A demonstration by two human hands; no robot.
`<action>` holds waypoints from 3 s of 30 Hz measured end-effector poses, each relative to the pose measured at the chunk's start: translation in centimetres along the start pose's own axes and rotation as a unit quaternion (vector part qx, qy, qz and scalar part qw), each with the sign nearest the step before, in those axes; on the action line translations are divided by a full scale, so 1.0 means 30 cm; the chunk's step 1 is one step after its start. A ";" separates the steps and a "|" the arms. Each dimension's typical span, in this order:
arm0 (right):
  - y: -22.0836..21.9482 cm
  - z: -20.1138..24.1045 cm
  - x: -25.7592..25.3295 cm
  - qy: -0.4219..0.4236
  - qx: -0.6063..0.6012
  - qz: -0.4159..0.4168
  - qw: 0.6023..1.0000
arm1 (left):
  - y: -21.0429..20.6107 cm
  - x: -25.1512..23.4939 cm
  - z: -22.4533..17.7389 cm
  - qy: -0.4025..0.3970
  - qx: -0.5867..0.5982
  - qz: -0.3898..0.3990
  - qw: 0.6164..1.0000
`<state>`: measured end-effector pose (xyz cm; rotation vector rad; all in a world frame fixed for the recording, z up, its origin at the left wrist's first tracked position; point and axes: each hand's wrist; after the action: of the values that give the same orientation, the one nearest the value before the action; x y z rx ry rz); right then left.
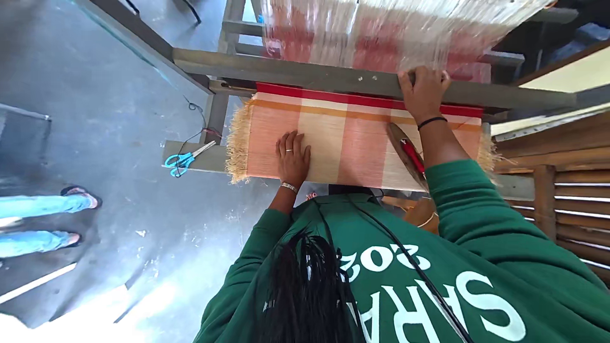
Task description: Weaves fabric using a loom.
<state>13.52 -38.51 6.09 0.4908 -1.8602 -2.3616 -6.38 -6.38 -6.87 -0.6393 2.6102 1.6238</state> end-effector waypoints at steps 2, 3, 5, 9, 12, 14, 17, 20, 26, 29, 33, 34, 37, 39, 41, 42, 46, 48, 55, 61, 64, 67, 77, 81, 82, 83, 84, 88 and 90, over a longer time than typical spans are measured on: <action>0.019 -0.018 -0.023 0.012 -0.061 -0.001 0.998 | 0.001 -0.006 0.004 -0.006 0.006 0.003 1.000; 0.030 -0.036 -0.024 0.022 -0.099 -0.008 0.995 | -0.001 -0.005 0.007 -0.010 0.011 0.005 1.000; 0.055 -0.078 0.011 0.048 -0.190 -0.066 0.978 | 0.003 -0.001 0.010 -0.012 0.023 0.015 1.000; 0.153 -0.066 0.261 0.017 -0.173 -0.084 0.981 | 0.019 0.000 0.001 -0.005 0.028 0.021 0.999; 0.102 -0.087 0.530 -0.028 -0.105 0.046 0.993 | 0.026 0.003 -0.008 -0.008 0.019 0.028 0.999; 0.035 -0.098 0.674 -0.069 -0.102 0.065 0.990 | 0.023 0.003 0.001 -0.016 0.019 0.032 0.999; -0.010 -0.088 0.799 -0.135 -0.114 0.040 0.983 | 0.006 -0.002 0.018 -0.021 0.027 0.036 0.999; -0.013 -0.082 0.842 -0.170 -0.129 0.050 0.976 | 0.004 -0.001 0.021 -0.021 0.028 0.040 0.999; -0.002 -0.061 0.876 -0.226 -0.213 0.064 0.948 | 0.013 0.002 0.029 -0.026 0.040 0.040 0.998; 0.026 -0.071 0.874 -0.230 -0.245 0.049 0.940 | 0.007 0.002 0.028 -0.024 0.043 0.032 0.998; 0.026 -0.056 0.855 -0.234 -0.285 0.014 0.929 | 0.021 0.002 0.005 -0.008 0.073 0.038 0.997; 0.020 -0.044 0.845 -0.251 -0.310 0.011 0.917 | 0.028 0.003 -0.014 0.001 0.085 0.042 0.996; -0.008 -0.011 0.798 -0.262 -0.362 -0.009 0.894 | 0.044 -0.002 -0.103 0.008 0.110 0.062 0.992; -0.040 -0.014 0.766 -0.242 -0.341 -0.025 0.908 | 0.035 -0.007 -0.167 -0.025 0.128 0.087 0.988; -0.080 -0.045 0.744 -0.212 -0.294 -0.040 0.931 | 0.007 -0.009 -0.220 -0.068 0.139 0.119 0.981; -0.098 -0.067 0.736 -0.197 -0.267 -0.040 0.942 | -0.011 -0.010 -0.239 -0.086 0.141 0.132 0.977; -0.091 -0.134 0.709 -0.167 -0.205 -0.015 0.964 | -0.082 -0.005 -0.255 -0.143 0.110 0.136 0.974; -0.067 -0.162 0.702 -0.156 -0.198 -0.009 0.968 | -0.107 0.003 -0.245 -0.156 0.085 0.124 0.976; -0.071 -0.239 0.686 -0.096 -0.170 0.046 0.980 | -0.132 0.034 -0.272 -0.140 -0.010 0.099 0.985; -0.068 -0.233 0.680 -0.100 -0.161 0.060 0.980 | -0.126 0.030 -0.275 -0.132 0.003 0.083 0.988; -0.070 -0.227 0.668 -0.040 -0.147 0.037 0.988 | -0.130 0.025 -0.251 -0.133 0.026 0.093 0.986; -0.061 -0.228 0.648 0.040 -0.123 0.006 0.992 | -0.132 0.039 -0.243 -0.136 0.051 0.099 0.984; -0.046 -0.364 0.412 -0.053 -0.060 0.071 0.994 | -0.133 0.028 -0.235 -0.143 0.040 0.093 0.985; -0.017 -0.394 0.360 -0.054 -0.055 0.126 0.989 | -0.135 0.029 -0.238 -0.144 0.038 0.091 0.985; -0.017 -0.397 0.360 -0.048 -0.053 0.129 0.989 | -0.135 0.030 -0.237 -0.146 0.038 0.091 0.984; -0.020 -0.401 0.359 -0.041 -0.046 0.126 0.990 | -0.136 0.028 -0.236 -0.147 0.036 0.088 0.984; -0.024 -0.401 0.362 -0.033 -0.040 0.120 0.991 | -0.138 0.027 -0.235 -0.148 0.035 0.086 0.985; -0.039 -0.396 0.384 -0.020 -0.038 0.097 0.994 | -0.143 0.031 -0.231 -0.152 0.031 0.079 0.985; -0.037 -0.395 0.390 -0.019 -0.039 0.091 0.995 | -0.143 0.028 -0.234 -0.153 0.032 0.081 0.984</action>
<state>6.26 -52.40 0.37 0.2566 -1.7381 -2.3266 -4.24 -14.35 -7.46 -0.1605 2.5256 1.5254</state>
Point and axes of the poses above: each hand's wrist, its own x-axis away from the middle knuckle, its own y-axis out of the back of the hand, z = x × y, and after that the axes turned 14 degrees about y, right-handed
